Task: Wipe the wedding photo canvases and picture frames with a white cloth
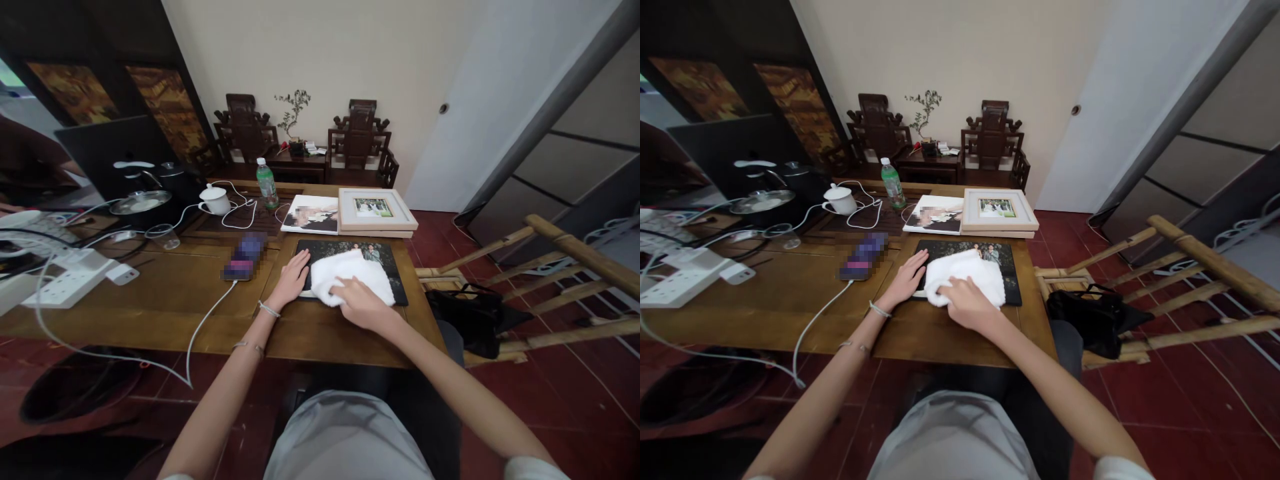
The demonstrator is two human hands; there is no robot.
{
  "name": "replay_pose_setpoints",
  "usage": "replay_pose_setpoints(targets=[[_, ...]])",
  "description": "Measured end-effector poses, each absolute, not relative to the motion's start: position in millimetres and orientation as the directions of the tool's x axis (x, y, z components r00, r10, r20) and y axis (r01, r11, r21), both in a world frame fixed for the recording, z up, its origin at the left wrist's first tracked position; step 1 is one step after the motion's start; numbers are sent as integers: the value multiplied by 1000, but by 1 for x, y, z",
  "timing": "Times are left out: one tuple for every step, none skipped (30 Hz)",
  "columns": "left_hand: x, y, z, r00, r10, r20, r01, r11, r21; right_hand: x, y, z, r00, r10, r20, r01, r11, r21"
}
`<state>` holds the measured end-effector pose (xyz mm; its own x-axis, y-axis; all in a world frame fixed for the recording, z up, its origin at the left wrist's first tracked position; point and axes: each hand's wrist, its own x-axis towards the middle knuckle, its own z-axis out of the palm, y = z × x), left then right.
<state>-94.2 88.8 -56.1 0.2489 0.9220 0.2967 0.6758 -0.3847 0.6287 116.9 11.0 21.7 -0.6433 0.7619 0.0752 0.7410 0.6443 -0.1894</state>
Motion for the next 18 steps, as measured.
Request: replay_pose_setpoints(targets=[[-94, 89, -56, 248, 922, 296, 674, -384, 631, 115, 25, 23, -630, 772, 81, 754, 633, -177], [-94, 89, -56, 244, 923, 296, 669, -382, 638, 112, 40, 23, -611, 786, 92, 770, 618, -159], [-94, 88, -55, 238, 924, 299, 658, -380, 650, 108, 53, 22, -588, 802, 107, 790, 597, -136], [-93, 87, -53, 233, 923, 307, 637, -383, 669, 103, 65, 21, -562, 818, 121, 811, 574, -111], [-93, 86, -51, 226, 918, 325, 603, -394, 694, 98, 74, 19, -540, 831, 130, 829, 552, -89], [-93, 84, -48, 215, 911, 352, 559, -410, 721, 92, 79, 16, -527, 840, 133, 840, 538, -71], [-93, 82, -44, 201, 901, 385, 507, -431, 746, 86, 81, 13, -528, 839, 130, 841, 538, -58], [-93, 79, -41, 173, 893, 416, 458, -447, 769, 80, 80, 10, -547, 828, 126, 830, 556, -49], [-93, 77, -38, 137, 888, 440, 417, -454, 787, 76, 75, 6, -582, 804, 121, 806, 590, -43], [-94, 75, -35, 102, 885, 453, 385, -455, 803, 72, 68, 3, -629, 769, 118, 770, 636, -43], [-94, 73, -32, 69, 884, 462, 362, -454, 814, 70, 58, 1, -682, 723, 114, 723, 689, -49], [-95, 71, -31, 48, 882, 469, 347, -455, 820, 70, 48, 0, -732, 672, 108, 670, 740, -62], [-95, 71, -31, 37, 880, 474, 339, -458, 822, 73, 36, -1, -774, 625, 102, 619, 781, -82], [-95, 71, -31, 36, 877, 480, 340, -462, 819, 78, 26, 0, -805, 586, 94, 577, 810, -109], [-94, 71, -32, 45, 874, 484, 352, -467, 811, 84, 16, 2, -825, 559, 81, 546, 826, -140], [-93, 72, -34, 62, 873, 485, 373, -471, 800, 93, 8, 4, -835, 547, 68, 530, 831, -170], [-92, 73, -37, 89, 873, 480, 403, -472, 784, 102, 3, 8, -833, 550, 54, 532, 824, -195], [-91, 74, -40, 122, 874, 470, 439, -472, 764, 112, 0, 12, -821, 569, 39, 550, 808, -212]])
